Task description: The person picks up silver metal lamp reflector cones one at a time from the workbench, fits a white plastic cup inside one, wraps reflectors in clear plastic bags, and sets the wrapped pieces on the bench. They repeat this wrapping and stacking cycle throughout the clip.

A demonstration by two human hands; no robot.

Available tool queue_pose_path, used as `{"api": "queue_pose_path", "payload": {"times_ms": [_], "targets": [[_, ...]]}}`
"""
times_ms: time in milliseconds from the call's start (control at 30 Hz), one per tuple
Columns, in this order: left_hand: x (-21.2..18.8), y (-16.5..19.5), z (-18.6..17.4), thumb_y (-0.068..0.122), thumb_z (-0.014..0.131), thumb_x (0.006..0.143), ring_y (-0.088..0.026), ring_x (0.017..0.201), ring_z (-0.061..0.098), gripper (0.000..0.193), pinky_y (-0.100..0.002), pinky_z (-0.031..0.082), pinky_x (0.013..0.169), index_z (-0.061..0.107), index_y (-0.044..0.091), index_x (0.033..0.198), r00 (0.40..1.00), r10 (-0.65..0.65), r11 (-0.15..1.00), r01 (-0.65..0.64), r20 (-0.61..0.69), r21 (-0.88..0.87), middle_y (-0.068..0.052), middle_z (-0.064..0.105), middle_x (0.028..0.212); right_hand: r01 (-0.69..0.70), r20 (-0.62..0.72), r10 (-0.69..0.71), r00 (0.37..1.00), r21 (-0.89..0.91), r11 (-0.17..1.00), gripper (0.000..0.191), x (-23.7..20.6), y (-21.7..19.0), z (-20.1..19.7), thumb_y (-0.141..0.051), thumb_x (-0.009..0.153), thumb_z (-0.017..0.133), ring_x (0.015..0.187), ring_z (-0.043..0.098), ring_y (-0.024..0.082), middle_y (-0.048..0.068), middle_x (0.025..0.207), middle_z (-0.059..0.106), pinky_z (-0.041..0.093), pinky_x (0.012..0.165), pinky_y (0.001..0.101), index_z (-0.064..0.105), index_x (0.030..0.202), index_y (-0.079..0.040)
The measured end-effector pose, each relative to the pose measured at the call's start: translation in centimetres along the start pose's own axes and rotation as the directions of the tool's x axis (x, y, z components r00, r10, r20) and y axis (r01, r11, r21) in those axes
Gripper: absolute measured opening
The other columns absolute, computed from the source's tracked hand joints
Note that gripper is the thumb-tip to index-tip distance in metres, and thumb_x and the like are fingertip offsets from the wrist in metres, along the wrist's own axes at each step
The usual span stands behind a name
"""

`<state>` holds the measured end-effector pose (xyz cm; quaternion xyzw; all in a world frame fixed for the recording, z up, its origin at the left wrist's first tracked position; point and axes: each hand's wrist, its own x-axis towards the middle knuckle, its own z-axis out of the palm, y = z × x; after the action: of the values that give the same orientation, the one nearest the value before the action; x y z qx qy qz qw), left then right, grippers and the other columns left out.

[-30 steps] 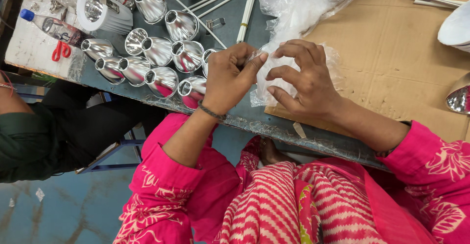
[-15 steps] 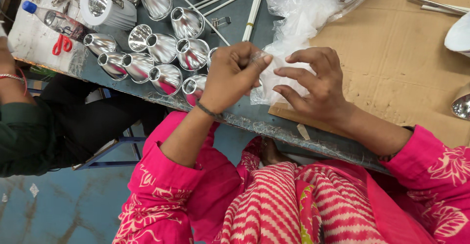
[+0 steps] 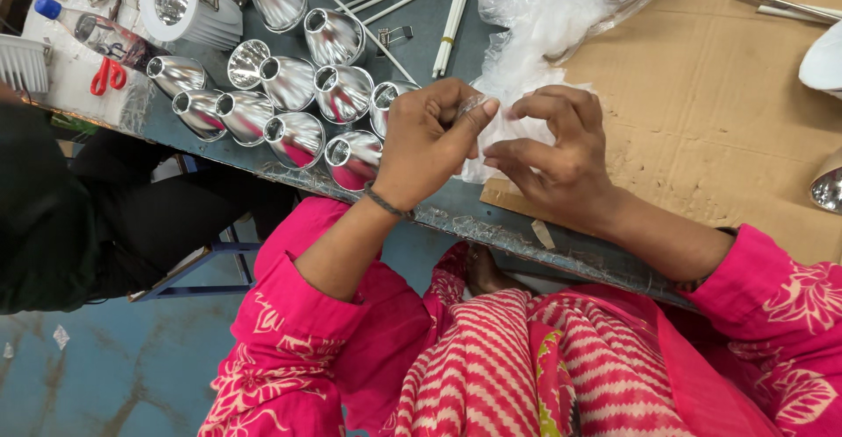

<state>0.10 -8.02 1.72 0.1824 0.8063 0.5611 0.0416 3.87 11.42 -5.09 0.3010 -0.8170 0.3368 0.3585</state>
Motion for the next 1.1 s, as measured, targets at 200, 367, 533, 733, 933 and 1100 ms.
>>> {"api": "queue_pose_path", "payload": {"times_ms": [200, 367, 533, 733, 933, 1100], "targets": [[0.2, -0.1, 0.4, 0.019, 0.071, 0.099, -0.001, 0.047, 0.057, 0.022, -0.022, 0.039, 0.044, 0.071, 0.000, 0.088, 0.995, 0.046, 0.995, -0.038, -0.093, 0.091, -0.001, 0.064, 0.055, 0.017, 0.001, -0.017, 1.000, 0.000, 1.000, 0.017, -0.3, 0.2, 0.1, -0.024, 0.085, 0.092, 0.132, 0.049, 0.029, 0.003, 0.127, 0.062, 0.034, 0.104, 0.0450, 0.080, 0.096, -0.019], [0.4, -0.1, 0.7, 0.018, 0.070, 0.100, -0.002, 0.049, 0.057, 0.022, -0.022, 0.039, 0.044, 0.070, 0.000, 0.088, 0.987, 0.078, 0.997, -0.074, -0.137, 0.031, -0.001, 0.064, 0.057, 0.007, 0.011, -0.007, 1.000, -0.003, 1.000, 0.015, -0.7, 0.2, -0.1, -0.026, 0.086, 0.091, 0.139, 0.043, 0.029, 0.003, 0.131, 0.062, 0.030, 0.109, 0.0458, 0.080, 0.093, -0.020], [0.8, -0.2, -0.1, 0.017, 0.071, 0.097, -0.004, 0.045, 0.058, 0.022, -0.024, 0.039, 0.043, 0.068, 0.000, 0.083, 0.971, 0.114, 0.981, -0.077, -0.209, 0.177, -0.001, 0.060, 0.053, -0.068, 0.046, 0.067, 0.997, 0.015, 0.998, 0.014, -0.8, 0.5, 0.0, -0.026, 0.087, 0.089, 0.141, 0.043, 0.030, 0.003, 0.133, 0.062, 0.031, 0.111, 0.0457, 0.079, 0.094, -0.019], [0.3, -1.1, -1.9, 0.016, 0.074, 0.096, -0.008, 0.047, 0.053, 0.026, -0.027, 0.036, 0.046, 0.064, -0.001, 0.077, 0.969, 0.146, 0.928, -0.065, -0.199, 0.366, -0.004, 0.058, 0.054, -0.074, 0.056, 0.075, 0.996, -0.025, 0.997, 0.013, -0.9, 1.8, 0.2, -0.027, 0.089, 0.087, 0.138, 0.047, 0.029, 0.001, 0.130, 0.064, 0.033, 0.108, 0.0448, 0.079, 0.094, -0.018], [-0.4, -1.9, -3.2, 0.015, 0.076, 0.087, -0.021, 0.052, 0.063, 0.017, -0.035, 0.049, 0.051, 0.066, 0.004, 0.077, 0.957, 0.249, 0.794, -0.112, -0.151, 0.598, -0.005, 0.063, 0.060, 0.007, 0.037, -0.003, 0.999, -0.112, 0.994, 0.013, -0.6, 3.0, 0.1, -0.029, 0.089, 0.088, 0.124, 0.052, 0.026, -0.001, 0.116, 0.065, 0.036, 0.101, 0.0437, 0.080, 0.094, -0.020], [-1.1, -1.3, -2.6, 0.011, 0.066, 0.080, -0.036, 0.082, 0.066, 0.026, -0.048, 0.051, 0.072, 0.066, 0.009, 0.106, 0.973, 0.228, 0.732, -0.190, 0.028, 0.654, -0.012, 0.068, 0.085, 0.076, 0.062, -0.068, 0.996, -0.124, 0.989, 0.012, -0.5, 3.1, 0.1, -0.026, 0.087, 0.088, 0.120, 0.054, 0.024, -0.001, 0.113, 0.065, 0.039, 0.094, 0.0416, 0.079, 0.093, -0.020]]}}
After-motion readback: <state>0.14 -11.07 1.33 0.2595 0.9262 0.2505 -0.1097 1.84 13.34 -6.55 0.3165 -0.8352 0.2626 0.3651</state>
